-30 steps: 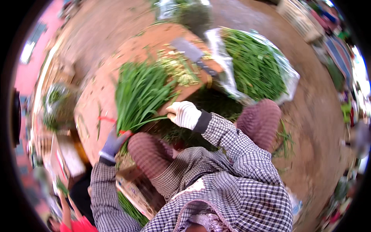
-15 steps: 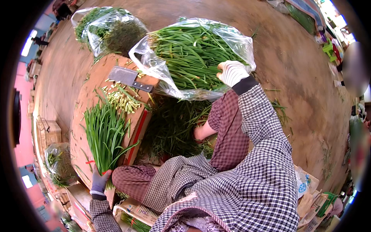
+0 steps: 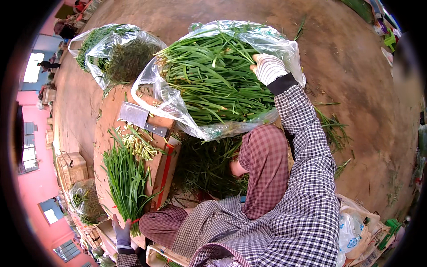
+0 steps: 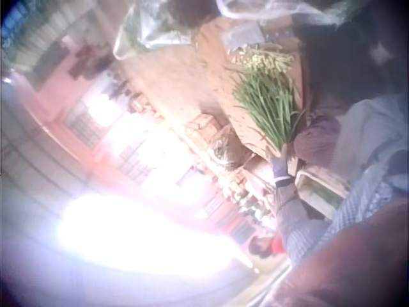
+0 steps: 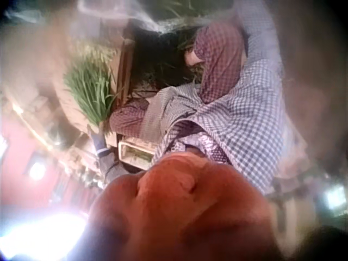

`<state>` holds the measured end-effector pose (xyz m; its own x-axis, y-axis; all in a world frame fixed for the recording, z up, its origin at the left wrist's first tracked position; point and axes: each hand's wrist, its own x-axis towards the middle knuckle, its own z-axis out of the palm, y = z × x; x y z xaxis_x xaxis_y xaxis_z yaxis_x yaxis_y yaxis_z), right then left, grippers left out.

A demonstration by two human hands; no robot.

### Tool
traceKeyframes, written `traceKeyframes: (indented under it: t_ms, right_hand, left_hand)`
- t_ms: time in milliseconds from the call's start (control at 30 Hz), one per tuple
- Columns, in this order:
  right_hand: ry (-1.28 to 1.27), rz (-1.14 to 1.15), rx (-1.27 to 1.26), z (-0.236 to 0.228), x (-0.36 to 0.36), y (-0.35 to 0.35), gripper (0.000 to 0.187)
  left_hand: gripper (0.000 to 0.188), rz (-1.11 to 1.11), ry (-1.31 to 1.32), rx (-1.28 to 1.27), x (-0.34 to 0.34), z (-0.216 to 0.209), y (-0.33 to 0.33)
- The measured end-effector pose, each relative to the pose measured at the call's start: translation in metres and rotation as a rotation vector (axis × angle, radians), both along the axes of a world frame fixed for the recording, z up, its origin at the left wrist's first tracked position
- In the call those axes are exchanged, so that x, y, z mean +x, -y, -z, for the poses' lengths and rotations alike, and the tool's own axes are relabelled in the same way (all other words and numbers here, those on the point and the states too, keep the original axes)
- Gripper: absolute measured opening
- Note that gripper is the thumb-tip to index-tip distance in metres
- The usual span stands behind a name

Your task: The person picks up bundles of green onions, removes yellowed leaves by hand, trims the root ends using a cleaver on a wooden board, and places the cleaned bundles into a plastic bag.

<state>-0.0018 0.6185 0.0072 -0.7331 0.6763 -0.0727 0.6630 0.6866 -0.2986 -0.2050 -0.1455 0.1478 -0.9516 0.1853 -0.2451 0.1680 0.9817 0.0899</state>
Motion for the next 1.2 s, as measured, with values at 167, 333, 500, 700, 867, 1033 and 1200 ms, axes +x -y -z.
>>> traceKeyframes:
  t_ms: [167,333,500,700,867,1033,1200]
  right_hand:
    - [-0.463,0.08,-0.124,0.003,0.024,0.017,0.03]
    - [-0.61,0.128,-0.106,0.008,0.096,0.037,0.02]
    - [-0.304,0.235,-0.034,0.058,0.23,0.081,0.016]
    - [0.153,0.324,-0.377,0.087,0.302,0.165,0.029]
    - [-0.128,0.436,-0.61,0.075,0.258,0.176,0.033]
    - [0.012,0.179,-0.38,0.051,0.221,0.183,0.042]
    - [-0.093,0.292,-0.527,0.061,0.199,0.176,0.034]
  left_hand:
    - [0.084,0.165,-0.157,-0.083,-0.008,-0.024,-0.051]
    - [0.077,0.478,-0.24,-0.081,-0.006,-0.025,-0.142]
    - [0.077,0.784,-0.165,0.032,0.013,0.001,-0.235]
    - [0.07,0.97,-0.064,0.259,0.037,0.047,-0.318]
    - [0.052,0.637,0.641,0.826,0.068,0.118,-0.409]
    - [0.046,0.368,1.129,0.807,0.101,0.187,-0.503]
    - [0.058,0.625,0.99,0.684,0.114,0.227,-0.524]
